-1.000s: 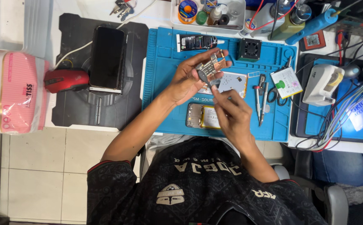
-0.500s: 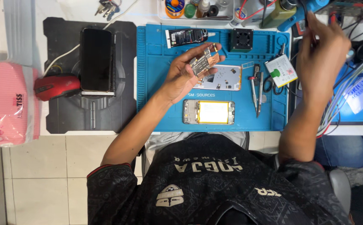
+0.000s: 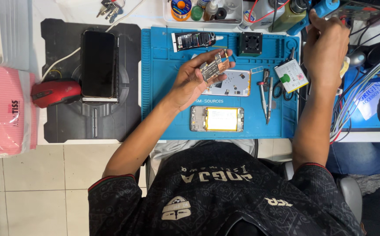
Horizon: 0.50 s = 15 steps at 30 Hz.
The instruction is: The person cleans a small electronic component with a brush and then uses tweezers to remove a tiny part from the component. The person then picks up a small black piece and places it onto the component.
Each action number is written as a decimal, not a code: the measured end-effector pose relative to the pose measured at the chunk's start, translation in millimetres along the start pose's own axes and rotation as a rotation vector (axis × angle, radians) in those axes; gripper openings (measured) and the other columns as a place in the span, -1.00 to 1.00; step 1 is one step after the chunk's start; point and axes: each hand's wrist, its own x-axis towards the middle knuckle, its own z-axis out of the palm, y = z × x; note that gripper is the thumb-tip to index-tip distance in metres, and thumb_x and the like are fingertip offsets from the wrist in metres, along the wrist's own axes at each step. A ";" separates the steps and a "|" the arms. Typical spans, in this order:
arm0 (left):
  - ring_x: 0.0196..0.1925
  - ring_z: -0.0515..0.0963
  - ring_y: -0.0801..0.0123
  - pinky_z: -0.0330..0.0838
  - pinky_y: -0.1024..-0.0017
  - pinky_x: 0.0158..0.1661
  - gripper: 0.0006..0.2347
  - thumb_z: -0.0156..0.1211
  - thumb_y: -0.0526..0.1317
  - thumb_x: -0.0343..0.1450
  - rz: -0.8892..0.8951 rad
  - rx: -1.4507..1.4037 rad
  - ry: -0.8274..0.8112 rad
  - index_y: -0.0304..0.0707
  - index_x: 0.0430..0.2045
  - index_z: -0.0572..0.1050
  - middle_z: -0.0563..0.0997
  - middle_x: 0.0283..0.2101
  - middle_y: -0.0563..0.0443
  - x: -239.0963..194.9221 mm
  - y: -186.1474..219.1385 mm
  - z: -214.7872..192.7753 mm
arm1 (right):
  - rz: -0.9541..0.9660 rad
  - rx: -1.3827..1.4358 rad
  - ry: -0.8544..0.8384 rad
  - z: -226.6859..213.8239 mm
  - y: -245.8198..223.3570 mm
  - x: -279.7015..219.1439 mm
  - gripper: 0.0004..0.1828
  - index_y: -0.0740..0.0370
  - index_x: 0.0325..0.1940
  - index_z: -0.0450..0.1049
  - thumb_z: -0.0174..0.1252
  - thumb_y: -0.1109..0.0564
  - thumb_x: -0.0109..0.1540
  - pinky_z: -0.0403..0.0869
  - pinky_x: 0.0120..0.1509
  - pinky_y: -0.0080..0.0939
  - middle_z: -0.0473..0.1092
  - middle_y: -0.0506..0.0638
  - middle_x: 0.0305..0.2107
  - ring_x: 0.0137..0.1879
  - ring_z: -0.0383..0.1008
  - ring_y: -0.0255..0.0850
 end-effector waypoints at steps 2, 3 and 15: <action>0.42 0.43 0.10 0.46 0.24 0.31 -0.33 0.26 0.16 0.47 -0.006 -0.002 0.010 -0.25 0.40 0.28 0.35 0.42 -0.14 -0.4 0.4 -0.7 | 0.064 0.017 -0.050 2.1 4.7 -0.6 -0.59 0.33 0.19 0.64 0.17 0.44 0.28 0.40 -0.06 0.11 0.43 0.31 -0.28 -0.17 0.47 0.17; 0.43 0.43 0.10 0.46 0.24 0.31 -0.33 0.26 0.16 0.46 -0.010 -0.004 0.016 -0.25 0.40 0.28 0.35 0.41 -0.14 -0.7 0.5 -0.9 | 0.058 0.020 -0.050 3.0 6.2 -1.6 -0.58 0.34 0.20 0.63 0.17 0.45 0.27 0.40 -0.06 0.10 0.43 0.30 -0.30 -0.18 0.46 0.17; 0.42 0.44 0.09 0.46 0.23 0.30 -0.37 0.24 0.14 0.48 -0.004 0.006 0.018 -0.21 0.39 0.29 0.36 0.41 -0.14 -0.4 -2.4 -3.4 | 0.019 0.096 0.045 -3.7 1.7 -2.8 -0.60 0.45 0.19 0.60 0.13 0.50 0.29 0.36 -0.12 0.03 0.42 0.29 -0.29 -0.22 0.44 0.10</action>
